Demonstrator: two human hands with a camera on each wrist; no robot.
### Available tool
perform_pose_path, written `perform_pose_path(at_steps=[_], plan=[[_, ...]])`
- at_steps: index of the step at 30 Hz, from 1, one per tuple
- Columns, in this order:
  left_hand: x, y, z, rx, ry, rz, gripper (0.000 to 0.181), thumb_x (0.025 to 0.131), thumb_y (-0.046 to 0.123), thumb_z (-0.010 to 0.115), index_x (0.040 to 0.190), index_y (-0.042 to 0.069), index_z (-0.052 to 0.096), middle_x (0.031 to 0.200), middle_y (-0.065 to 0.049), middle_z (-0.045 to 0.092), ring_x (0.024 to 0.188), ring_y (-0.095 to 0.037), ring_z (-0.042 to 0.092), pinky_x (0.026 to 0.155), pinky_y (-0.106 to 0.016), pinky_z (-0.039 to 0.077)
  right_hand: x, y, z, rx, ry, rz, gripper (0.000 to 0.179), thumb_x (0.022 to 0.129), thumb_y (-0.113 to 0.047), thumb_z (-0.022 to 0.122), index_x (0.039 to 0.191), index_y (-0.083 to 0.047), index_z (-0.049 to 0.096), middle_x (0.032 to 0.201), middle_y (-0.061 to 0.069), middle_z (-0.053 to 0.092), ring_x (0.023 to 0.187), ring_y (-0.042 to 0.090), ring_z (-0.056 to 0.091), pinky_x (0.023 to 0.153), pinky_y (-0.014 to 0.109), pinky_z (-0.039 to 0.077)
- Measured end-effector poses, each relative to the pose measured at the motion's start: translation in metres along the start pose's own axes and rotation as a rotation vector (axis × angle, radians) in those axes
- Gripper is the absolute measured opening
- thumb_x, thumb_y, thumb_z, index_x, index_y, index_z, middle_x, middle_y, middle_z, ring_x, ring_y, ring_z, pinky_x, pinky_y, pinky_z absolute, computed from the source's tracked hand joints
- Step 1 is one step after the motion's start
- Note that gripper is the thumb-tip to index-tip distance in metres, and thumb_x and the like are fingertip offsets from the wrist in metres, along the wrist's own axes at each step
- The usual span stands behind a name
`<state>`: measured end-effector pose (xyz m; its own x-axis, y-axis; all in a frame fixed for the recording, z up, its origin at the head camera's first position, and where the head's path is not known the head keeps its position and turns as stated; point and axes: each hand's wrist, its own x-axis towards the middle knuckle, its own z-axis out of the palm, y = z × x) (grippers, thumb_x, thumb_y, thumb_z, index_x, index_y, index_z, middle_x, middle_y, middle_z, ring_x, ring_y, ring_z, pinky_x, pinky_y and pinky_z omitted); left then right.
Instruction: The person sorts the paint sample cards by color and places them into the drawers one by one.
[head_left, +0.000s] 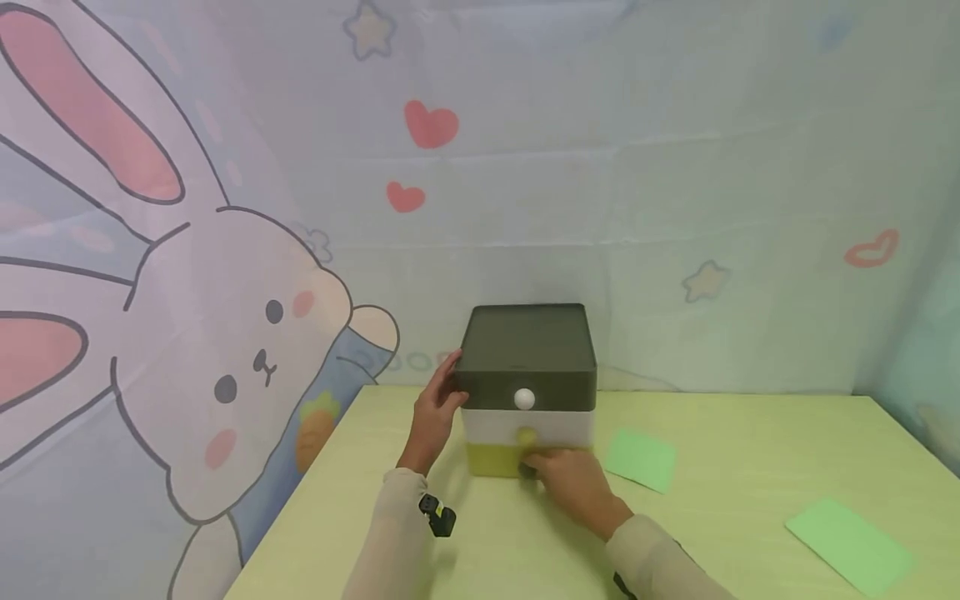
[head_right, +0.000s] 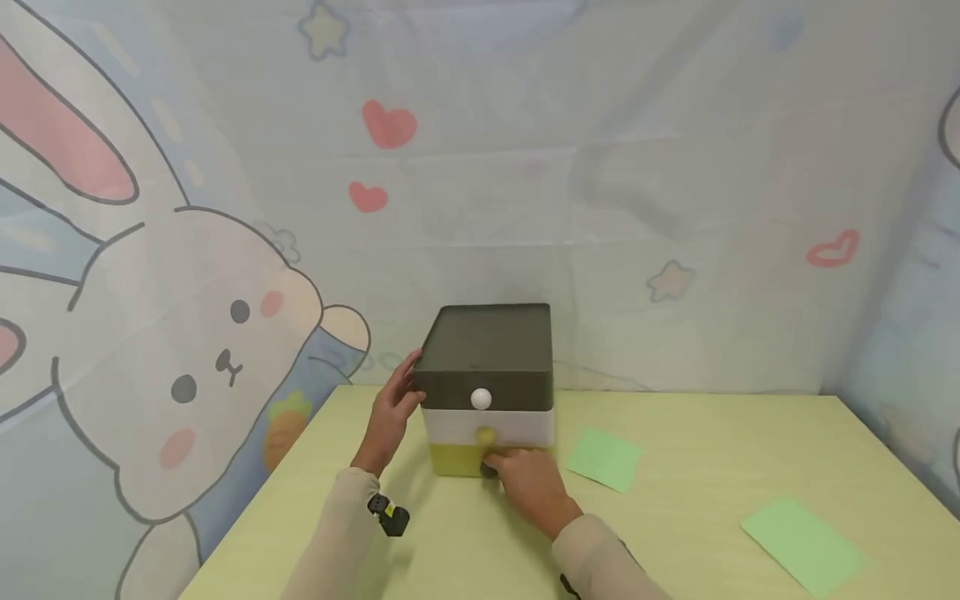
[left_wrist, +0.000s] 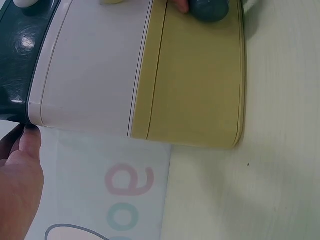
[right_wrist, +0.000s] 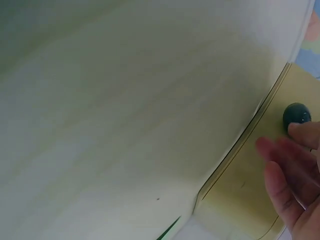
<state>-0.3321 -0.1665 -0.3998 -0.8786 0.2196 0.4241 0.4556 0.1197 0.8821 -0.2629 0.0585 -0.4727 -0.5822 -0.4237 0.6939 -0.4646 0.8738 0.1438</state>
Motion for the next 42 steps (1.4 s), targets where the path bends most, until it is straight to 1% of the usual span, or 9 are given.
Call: perform_pose_path(at_steps=[6, 12, 15, 20, 23, 26, 31, 38, 42], plan=[[-0.004, 0.001, 0.0, 0.002, 0.01, -0.017, 0.06, 0.101, 0.009, 0.052, 0.155, 0.033, 0.039, 0.153, -0.014, 0.049, 0.142, -0.031, 0.049, 0.115, -0.055, 0.041, 0.004, -0.003, 0.004, 0.054, -0.052, -0.019, 0.028, 0.067, -0.004, 0.08, 0.088, -0.022, 0.075, 0.071, -0.009, 0.07, 0.063, 0.01, 0.064, 0.052, 0.025, 0.048], [-0.002, 0.0, 0.002, 0.01, 0.018, -0.009, 0.06, 0.101, 0.008, 0.052, 0.155, 0.032, 0.039, 0.153, -0.014, 0.05, 0.141, -0.031, 0.049, 0.114, -0.054, 0.042, 0.01, -0.006, 0.004, 0.072, -0.125, 0.035, 0.023, 0.073, 0.0, 0.074, 0.082, -0.021, 0.073, 0.069, -0.005, 0.069, 0.063, 0.014, 0.064, 0.051, 0.027, 0.048], [0.0, 0.0, 0.003, 0.009, 0.015, -0.007, 0.06, 0.101, 0.008, 0.052, 0.155, 0.033, 0.039, 0.153, -0.013, 0.05, 0.141, -0.031, 0.05, 0.114, -0.054, 0.043, 0.012, -0.005, 0.003, 0.072, -0.137, 0.058, 0.022, 0.074, 0.001, 0.072, 0.079, -0.02, 0.072, 0.067, -0.003, 0.068, 0.061, 0.016, 0.063, 0.047, 0.029, 0.046], [0.0, 0.002, 0.004, 0.006, 0.018, -0.019, 0.061, 0.101, 0.009, 0.052, 0.154, 0.036, 0.039, 0.154, -0.012, 0.049, 0.143, -0.029, 0.048, 0.115, -0.054, 0.042, 0.01, -0.006, -0.004, 0.06, -0.167, 0.048, 0.021, 0.075, -0.001, 0.074, 0.076, -0.022, 0.069, 0.059, -0.003, 0.06, 0.052, 0.013, 0.053, 0.043, 0.03, 0.042], [0.0, 0.002, 0.004, 0.005, 0.016, -0.018, 0.061, 0.101, 0.009, 0.053, 0.154, 0.036, 0.039, 0.154, -0.012, 0.049, 0.143, -0.03, 0.048, 0.115, -0.054, 0.042, 0.008, -0.009, -0.011, 0.063, -0.223, 0.05, 0.022, 0.077, -0.002, 0.074, 0.075, -0.023, 0.067, 0.054, -0.004, 0.054, 0.049, 0.01, 0.044, 0.04, 0.03, 0.04], [0.0, 0.002, 0.005, 0.009, 0.018, -0.017, 0.061, 0.1, 0.009, 0.053, 0.154, 0.035, 0.04, 0.153, -0.013, 0.05, 0.142, -0.03, 0.049, 0.115, -0.054, 0.042, 0.005, -0.013, -0.02, 0.086, -0.261, 0.045, 0.022, 0.078, -0.002, 0.073, 0.076, -0.023, 0.066, 0.054, -0.005, 0.053, 0.048, 0.009, 0.042, 0.038, 0.03, 0.039], [0.001, 0.001, 0.004, 0.018, 0.017, -0.007, 0.06, 0.101, 0.008, 0.052, 0.154, 0.032, 0.04, 0.152, -0.014, 0.05, 0.142, -0.03, 0.049, 0.115, -0.054, 0.042, -0.001, -0.019, -0.031, 0.108, -0.263, 0.017, 0.024, 0.072, -0.002, 0.075, 0.072, -0.023, 0.065, 0.054, -0.007, 0.053, 0.048, 0.008, 0.044, 0.037, 0.029, 0.036], [0.001, 0.001, 0.004, 0.012, 0.013, -0.019, 0.06, 0.102, 0.01, 0.052, 0.152, 0.04, 0.04, 0.152, -0.009, 0.051, 0.142, -0.027, 0.05, 0.115, -0.053, 0.042, -0.008, -0.026, -0.041, 0.08, -0.272, -0.02, 0.024, 0.07, -0.009, 0.08, 0.067, -0.025, 0.062, 0.057, -0.009, 0.056, 0.051, 0.007, 0.05, 0.038, 0.028, 0.035], [0.0, 0.001, 0.004, 0.017, 0.013, -0.013, 0.06, 0.102, 0.01, 0.052, 0.152, 0.04, 0.04, 0.151, -0.01, 0.052, 0.141, -0.028, 0.05, 0.115, -0.054, 0.043, -0.011, -0.029, -0.045, 0.052, -0.274, -0.041, 0.022, 0.068, -0.013, 0.081, 0.068, -0.027, 0.063, 0.056, -0.008, 0.055, 0.05, 0.008, 0.049, 0.038, 0.027, 0.031]])
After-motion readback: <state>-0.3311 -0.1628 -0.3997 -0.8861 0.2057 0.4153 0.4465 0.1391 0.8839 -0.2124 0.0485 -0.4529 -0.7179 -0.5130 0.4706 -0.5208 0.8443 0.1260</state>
